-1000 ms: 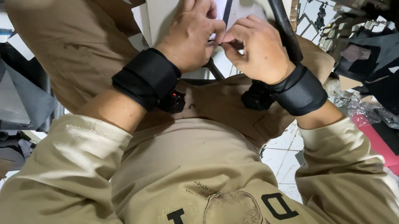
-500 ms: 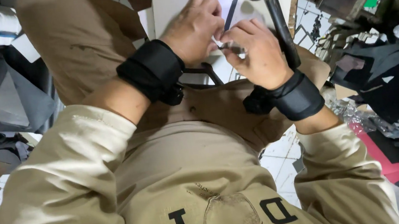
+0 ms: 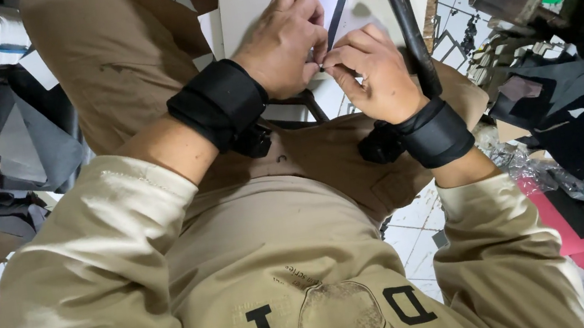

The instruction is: The person assembles a small black leather pouch by hand, folding and tucking the edges onto a white work surface. They then use a hammer to tap the pouch flat.

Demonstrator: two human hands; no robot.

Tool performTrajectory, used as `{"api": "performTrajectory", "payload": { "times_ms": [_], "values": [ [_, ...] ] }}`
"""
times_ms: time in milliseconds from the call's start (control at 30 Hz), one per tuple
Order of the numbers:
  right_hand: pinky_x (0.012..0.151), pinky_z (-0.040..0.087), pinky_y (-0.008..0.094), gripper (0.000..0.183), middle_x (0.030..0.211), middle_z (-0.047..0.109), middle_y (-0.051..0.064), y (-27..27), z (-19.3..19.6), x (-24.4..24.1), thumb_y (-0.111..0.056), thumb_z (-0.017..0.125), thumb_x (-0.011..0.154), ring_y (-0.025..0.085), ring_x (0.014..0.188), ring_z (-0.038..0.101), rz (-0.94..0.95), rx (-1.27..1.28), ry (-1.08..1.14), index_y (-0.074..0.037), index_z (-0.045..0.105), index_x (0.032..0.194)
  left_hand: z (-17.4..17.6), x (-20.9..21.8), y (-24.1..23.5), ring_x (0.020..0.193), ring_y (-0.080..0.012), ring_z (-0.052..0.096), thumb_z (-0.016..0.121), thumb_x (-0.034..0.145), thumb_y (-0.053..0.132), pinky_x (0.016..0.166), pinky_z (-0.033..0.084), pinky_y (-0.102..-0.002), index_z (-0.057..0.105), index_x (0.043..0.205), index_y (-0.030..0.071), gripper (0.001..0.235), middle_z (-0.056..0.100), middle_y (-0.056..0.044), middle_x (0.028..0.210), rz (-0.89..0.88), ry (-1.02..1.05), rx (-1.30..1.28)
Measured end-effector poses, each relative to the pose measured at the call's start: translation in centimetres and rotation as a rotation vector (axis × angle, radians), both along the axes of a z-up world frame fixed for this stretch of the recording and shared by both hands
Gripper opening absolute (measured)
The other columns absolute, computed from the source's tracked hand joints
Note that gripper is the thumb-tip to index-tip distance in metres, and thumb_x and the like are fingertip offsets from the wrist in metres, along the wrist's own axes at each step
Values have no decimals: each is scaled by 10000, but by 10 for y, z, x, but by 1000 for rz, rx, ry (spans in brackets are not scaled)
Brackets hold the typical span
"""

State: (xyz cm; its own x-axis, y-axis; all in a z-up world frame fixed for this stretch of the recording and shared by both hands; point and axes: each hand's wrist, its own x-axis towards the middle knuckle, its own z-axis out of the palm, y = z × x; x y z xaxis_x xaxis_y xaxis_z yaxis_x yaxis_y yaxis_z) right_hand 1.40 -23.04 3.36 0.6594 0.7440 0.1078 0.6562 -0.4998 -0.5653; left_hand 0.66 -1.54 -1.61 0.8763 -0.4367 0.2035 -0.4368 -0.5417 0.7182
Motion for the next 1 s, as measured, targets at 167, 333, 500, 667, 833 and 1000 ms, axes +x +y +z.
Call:
{"api": "performTrajectory", "payload": {
  "times_ms": [167, 333, 500, 667, 833, 1000],
  "values": [
    [859, 483, 400, 126, 978, 659, 59, 1, 4, 9, -11, 752, 915, 301, 954, 580, 27, -36, 84, -77, 708, 1013, -5, 0, 0, 1269, -288, 455, 816, 729, 88, 1100, 414, -388, 655, 729, 103, 161, 555, -66, 1156, 5, -7, -30],
    [816, 480, 405, 101, 904, 693, 53, 9, 12, 18, -54, 762, 864, 301, 892, 606, 54, -166, 80, -95, 720, 946, -7, -1, 0, 1268, -302, 454, 802, 732, 81, 1104, 417, -401, 638, 720, 98, 165, 557, -88, 1165, 4, -38, -37],
    [763, 465, 436, 67, 834, 700, 73, 22, 12, 17, -60, 726, 804, 305, 855, 630, 63, -331, 27, -94, 708, 858, -17, 5, -3, 1250, -284, 477, 798, 803, 60, 1167, 409, -392, 665, 865, 47, 147, 545, -114, 1164, -42, -72, 82],
    [853, 474, 418, 122, 911, 667, 81, 17, -3, -5, -61, 733, 871, 313, 927, 604, -21, -143, 126, -71, 673, 977, -4, 4, 6, 1316, -350, 439, 883, 726, 165, 1142, 397, -433, 653, 1021, -15, 415, 509, -178, 1276, -29, -211, 189],
    [857, 443, 417, 197, 1021, 630, 110, 17, 14, -7, -58, 780, 840, 332, 969, 535, 2, -39, -31, -72, 715, 1025, -2, 2, 8, 1371, -385, 393, 899, 697, 185, 1133, 383, -433, 643, 1070, -36, 504, 484, -193, 1362, -36, -137, 194],
    [929, 456, 393, 126, 1035, 642, 58, 6, 7, 1, -73, 771, 933, 302, 1027, 538, 81, 1, -51, -114, 759, 1052, -2, 4, 7, 1372, -357, 403, 914, 715, 193, 1150, 390, -428, 642, 1018, -20, 459, 478, -175, 1359, -31, -124, 226]
  ]
}}
